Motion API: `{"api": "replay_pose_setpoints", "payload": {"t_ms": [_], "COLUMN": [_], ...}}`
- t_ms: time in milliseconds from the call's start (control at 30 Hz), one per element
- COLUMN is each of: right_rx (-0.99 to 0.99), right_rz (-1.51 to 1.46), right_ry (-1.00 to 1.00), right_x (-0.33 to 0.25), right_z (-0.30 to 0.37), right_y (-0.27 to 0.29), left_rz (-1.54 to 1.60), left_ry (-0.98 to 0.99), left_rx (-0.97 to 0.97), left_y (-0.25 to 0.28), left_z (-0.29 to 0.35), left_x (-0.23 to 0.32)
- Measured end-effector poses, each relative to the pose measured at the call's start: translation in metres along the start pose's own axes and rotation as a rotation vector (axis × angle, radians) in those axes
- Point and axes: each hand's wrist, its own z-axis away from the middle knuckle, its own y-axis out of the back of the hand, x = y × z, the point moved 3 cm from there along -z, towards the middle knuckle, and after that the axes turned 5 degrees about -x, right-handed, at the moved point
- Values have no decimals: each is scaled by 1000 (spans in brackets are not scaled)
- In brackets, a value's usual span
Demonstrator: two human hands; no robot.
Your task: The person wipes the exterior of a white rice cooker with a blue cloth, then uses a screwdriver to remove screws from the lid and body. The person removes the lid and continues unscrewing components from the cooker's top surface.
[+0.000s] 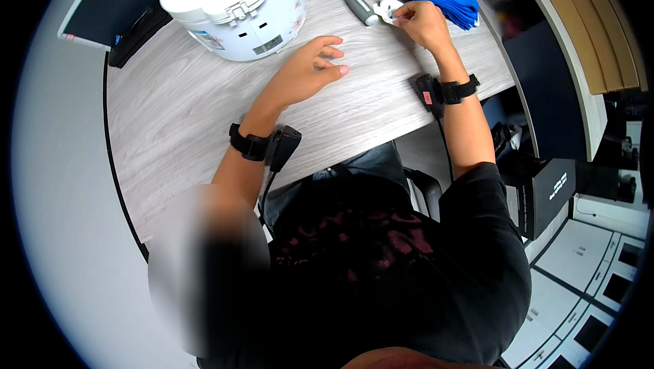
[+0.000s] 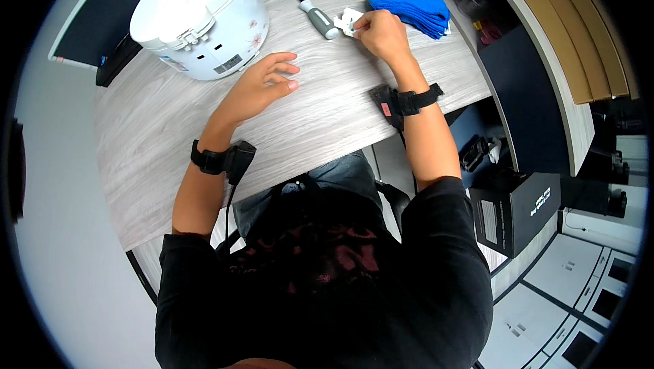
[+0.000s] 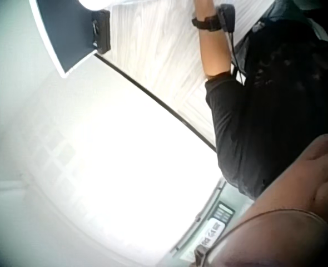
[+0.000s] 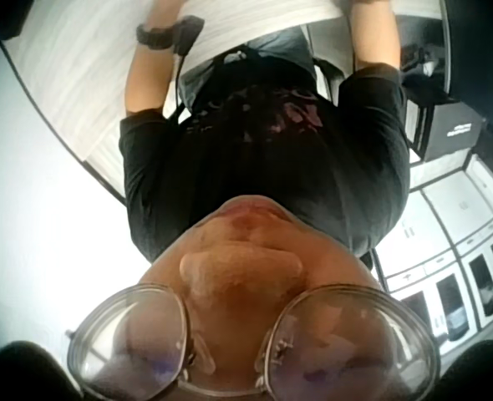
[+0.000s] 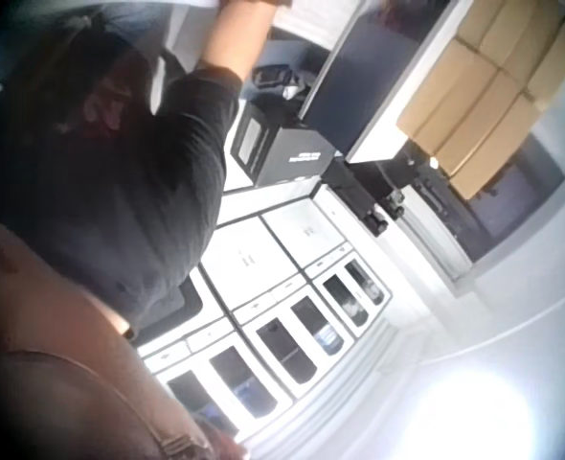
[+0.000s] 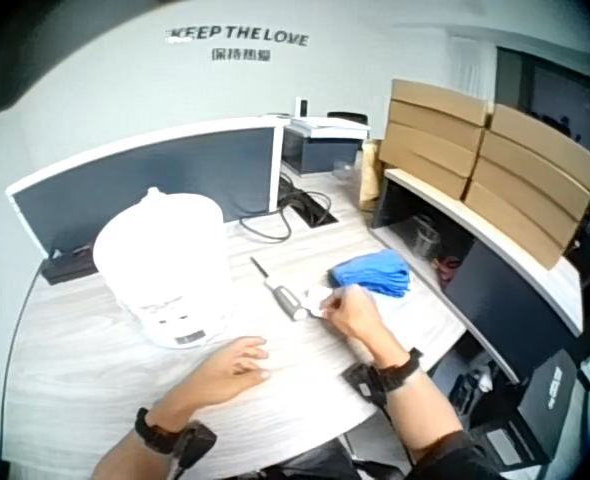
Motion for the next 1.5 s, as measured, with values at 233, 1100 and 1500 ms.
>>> {"api": "replay_pose_setpoints", "payload": {"t_ms": [233,1100,1500], "right_rx": [-50,53,192], "right_rz": [30,-624,-588], "right_ry": [-9,441,587], "right_x": [-26,-173,-187], "right_z": [9,-1,1], "right_y": [2,-34,-43], "left_rz": [-70,-803,-858], "left_ry": [-104,-534,-524], "left_rx": [234,986,956], "left_y": [38,114,116], "left_z": [43,66,67], "left_x": [6,33,37]}}
